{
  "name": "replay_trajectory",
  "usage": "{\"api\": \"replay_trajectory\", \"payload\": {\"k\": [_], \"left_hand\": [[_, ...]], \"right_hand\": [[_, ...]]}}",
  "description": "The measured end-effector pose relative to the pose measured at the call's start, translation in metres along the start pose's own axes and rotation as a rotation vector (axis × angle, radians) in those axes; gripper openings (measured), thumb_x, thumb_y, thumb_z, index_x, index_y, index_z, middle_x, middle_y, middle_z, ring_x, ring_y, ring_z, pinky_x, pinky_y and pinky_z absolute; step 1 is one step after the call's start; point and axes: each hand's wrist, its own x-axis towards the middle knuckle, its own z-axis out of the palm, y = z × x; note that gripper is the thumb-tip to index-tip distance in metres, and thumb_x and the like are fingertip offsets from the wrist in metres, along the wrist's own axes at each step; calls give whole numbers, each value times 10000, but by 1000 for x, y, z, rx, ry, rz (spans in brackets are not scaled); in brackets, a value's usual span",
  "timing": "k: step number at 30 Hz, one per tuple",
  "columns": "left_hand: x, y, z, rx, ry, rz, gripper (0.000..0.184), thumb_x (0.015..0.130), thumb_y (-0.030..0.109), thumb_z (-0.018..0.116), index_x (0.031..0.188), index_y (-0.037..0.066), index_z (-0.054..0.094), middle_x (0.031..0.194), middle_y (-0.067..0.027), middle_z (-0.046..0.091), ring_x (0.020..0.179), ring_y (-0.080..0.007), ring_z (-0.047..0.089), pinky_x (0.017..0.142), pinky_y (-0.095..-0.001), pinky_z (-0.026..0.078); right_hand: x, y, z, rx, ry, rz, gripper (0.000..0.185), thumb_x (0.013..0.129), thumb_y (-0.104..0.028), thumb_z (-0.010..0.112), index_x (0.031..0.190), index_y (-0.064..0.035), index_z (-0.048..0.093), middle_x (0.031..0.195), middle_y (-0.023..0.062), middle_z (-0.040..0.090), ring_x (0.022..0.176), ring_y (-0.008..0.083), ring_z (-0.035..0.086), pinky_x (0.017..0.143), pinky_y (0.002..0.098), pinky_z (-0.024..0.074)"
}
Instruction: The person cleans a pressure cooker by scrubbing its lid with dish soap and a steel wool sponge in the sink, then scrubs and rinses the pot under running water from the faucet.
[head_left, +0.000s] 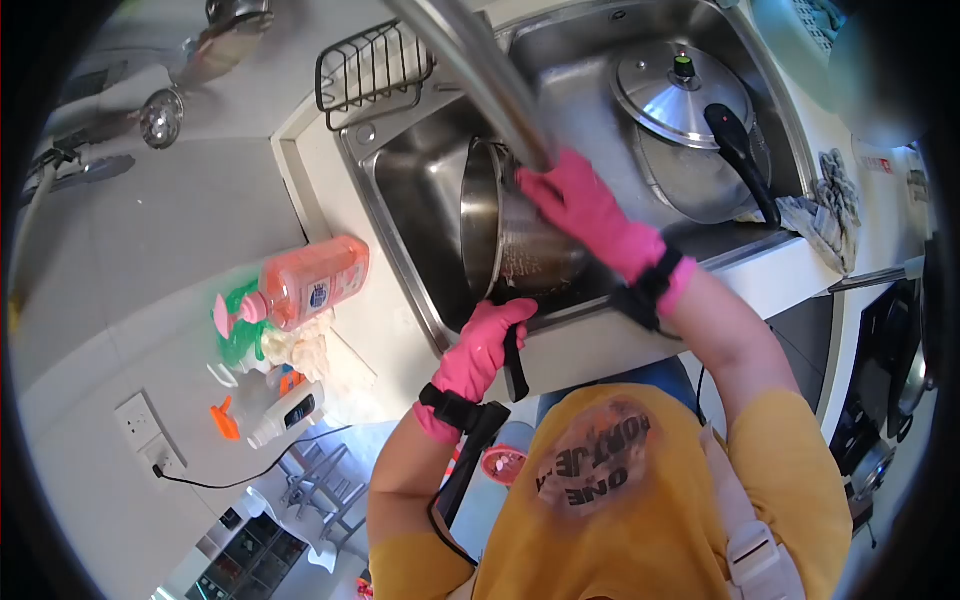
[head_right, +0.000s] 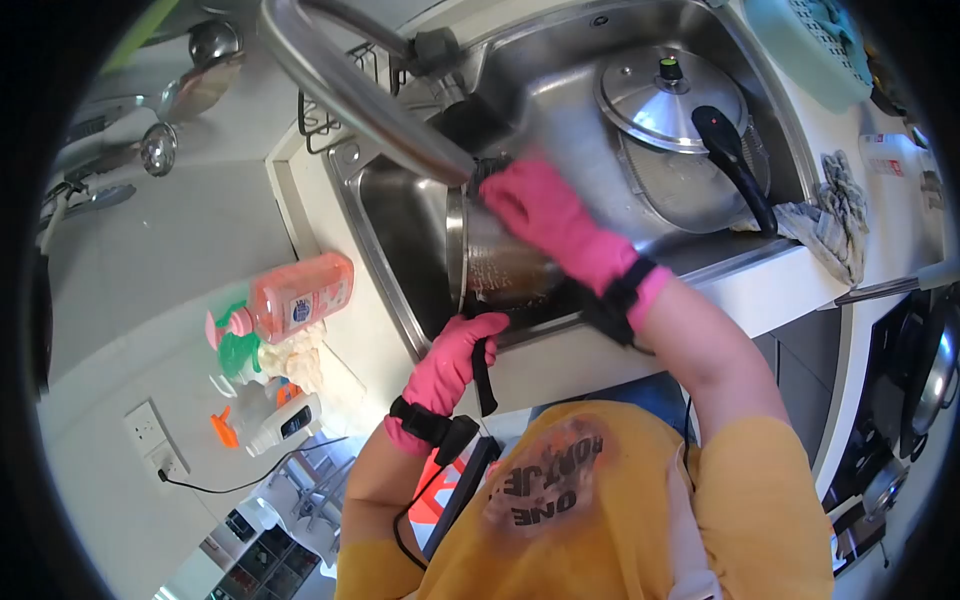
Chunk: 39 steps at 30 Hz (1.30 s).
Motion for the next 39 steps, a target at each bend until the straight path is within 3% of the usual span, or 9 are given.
{"api": "replay_trajectory", "payload": {"k": [3,6,11,13,17,24,29,34,39], "left_hand": [[-3,2,-13,-35,-41,-20,164,859,169,710,920,22,672,603,-19,549,493,-132,523,471,-271,422],[2,-1,-33,-198,-100,-75,111,869,124,687,922,32,656,602,-7,534,491,-115,505,459,-254,396],[9,-13,-51,-342,-130,-55,86,864,93,684,886,33,627,595,-2,521,492,-105,500,454,-234,383],[6,-12,-45,-379,-115,-57,89,859,92,689,876,36,621,593,-6,520,489,-107,496,453,-232,378],[22,-12,-36,-422,-80,-48,111,839,103,706,872,33,627,597,-18,531,479,-127,498,456,-258,398],[29,-15,-33,-494,-106,-2,168,822,117,726,912,24,619,616,-34,540,496,-160,515,467,-307,432],[19,-15,-31,-456,-69,-51,138,846,85,689,942,47,597,619,-7,511,505,-126,494,476,-274,406],[19,-17,-35,-403,-80,-67,150,841,95,695,945,38,603,616,-15,513,509,-146,502,491,-298,419],[25,-19,-38,-441,-93,-95,176,817,101,718,942,22,622,629,-35,542,512,-161,518,489,-295,438]], "right_hand": [[-42,-39,15,-116,-500,-274,144,887,-306,635,931,-187,702,900,74,617,1005,324,595,925,432,469],[8,-20,39,-115,-183,-402,149,863,-255,644,974,-175,703,941,82,653,1004,340,604,907,441,483],[57,53,80,129,-74,-92,182,874,-238,628,1026,-181,711,1030,65,676,1010,328,610,928,442,477],[18,-3,53,32,-9,-411,187,869,-227,626,1028,-188,716,1013,57,680,978,309,620,908,426,484],[-30,-25,37,-88,-470,-278,215,853,-169,618,1045,-186,715,1017,58,678,963,275,631,886,379,501],[56,50,53,112,-30,13,278,886,-141,620,1134,-224,714,915,91,619,896,283,596,815,407,466],[-31,0,47,72,-129,-251,281,903,-107,583,1134,-184,721,846,108,550,842,327,545,849,434,439],[65,46,63,154,19,-194,184,873,-174,646,1042,-186,719,834,82,556,868,300,575,810,419,449],[-11,0,45,-42,-165,-204,152,890,-213,648,1007,-123,682,903,97,602,919,344,578,850,414,462]]}}
